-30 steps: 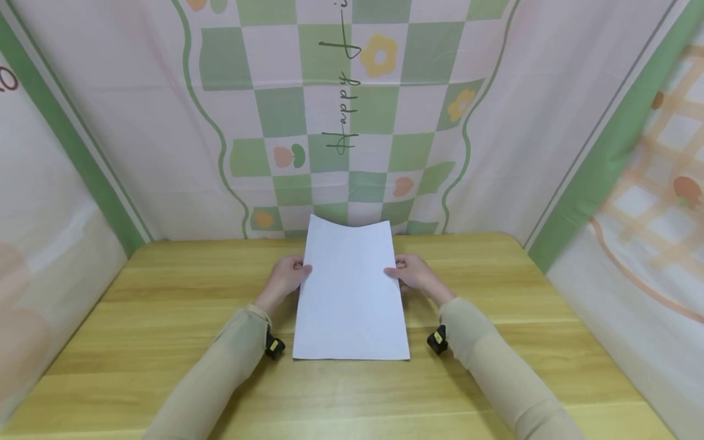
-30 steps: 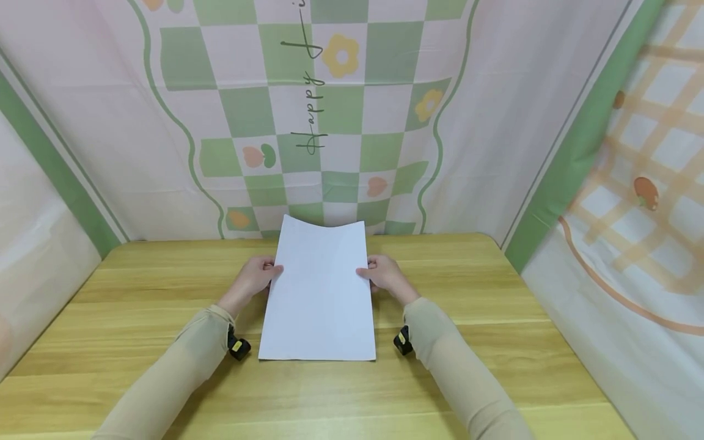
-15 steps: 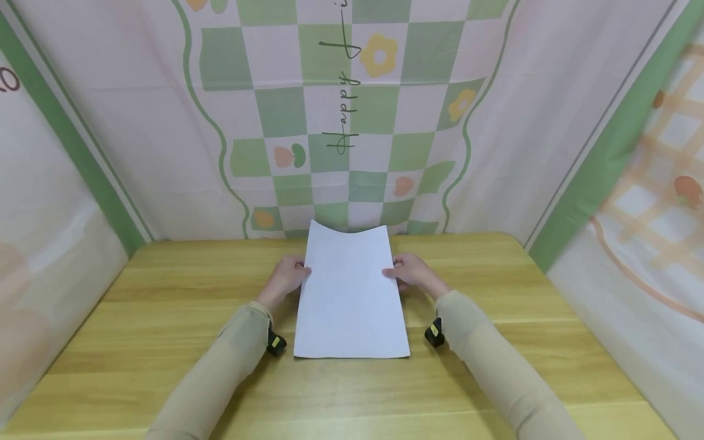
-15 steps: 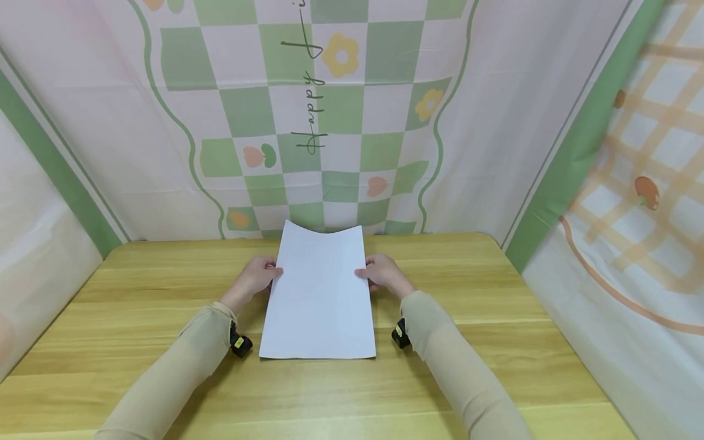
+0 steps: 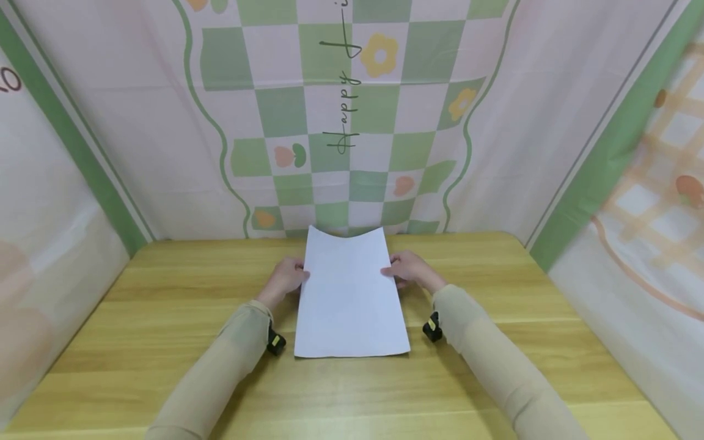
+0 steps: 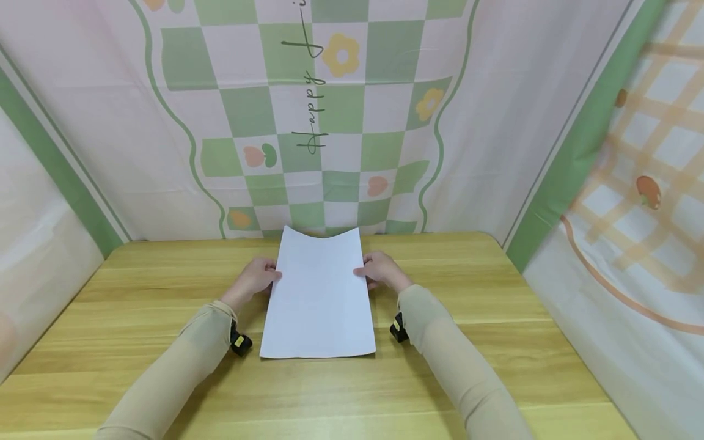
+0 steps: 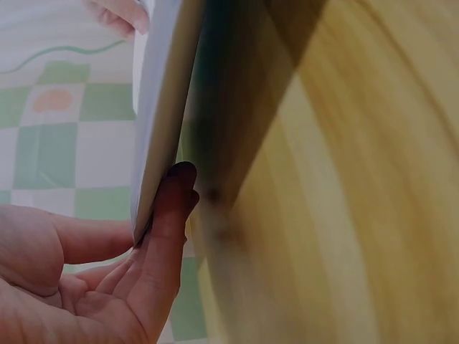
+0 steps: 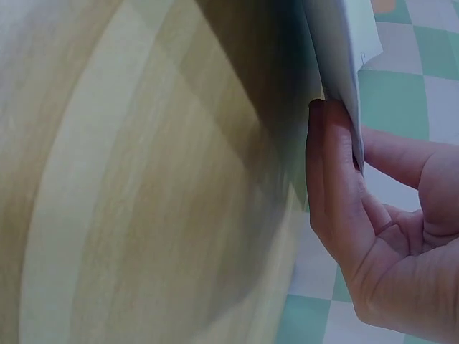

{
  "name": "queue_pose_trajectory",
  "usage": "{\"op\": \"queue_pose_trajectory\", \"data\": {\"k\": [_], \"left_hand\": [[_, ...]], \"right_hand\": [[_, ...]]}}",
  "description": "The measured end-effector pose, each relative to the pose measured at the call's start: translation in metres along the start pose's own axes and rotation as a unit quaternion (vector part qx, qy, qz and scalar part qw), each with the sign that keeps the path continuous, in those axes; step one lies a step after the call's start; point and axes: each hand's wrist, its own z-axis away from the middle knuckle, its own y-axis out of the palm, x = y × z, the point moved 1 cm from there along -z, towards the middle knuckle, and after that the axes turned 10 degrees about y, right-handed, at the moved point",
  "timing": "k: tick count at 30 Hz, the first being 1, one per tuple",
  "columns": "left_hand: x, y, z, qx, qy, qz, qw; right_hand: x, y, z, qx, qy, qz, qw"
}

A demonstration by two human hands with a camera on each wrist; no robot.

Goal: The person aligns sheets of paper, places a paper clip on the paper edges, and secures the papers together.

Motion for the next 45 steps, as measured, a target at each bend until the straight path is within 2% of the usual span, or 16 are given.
{"op": "queue_pose_trajectory", "data": {"k": [18, 30, 45], "left_hand": [[-0.004, -0.001, 0.003, 0.005, -0.025, 0.021, 0.9995], [-0.004, -0.003, 0.007, -0.004, -0.030, 0.033, 0.9990], [-0.002, -0.005, 0.012, -0.017, -0.038, 0.050, 0.9979]], "right_hand": [[0.000, 0.000, 0.003, 0.044, 0.024, -0.057, 0.9971], [-0.005, -0.002, 0.001, 0.040, 0.051, -0.075, 0.9951], [-0.009, -0.007, 0.004, 0.047, 0.051, -0.090, 0.9935]]}}
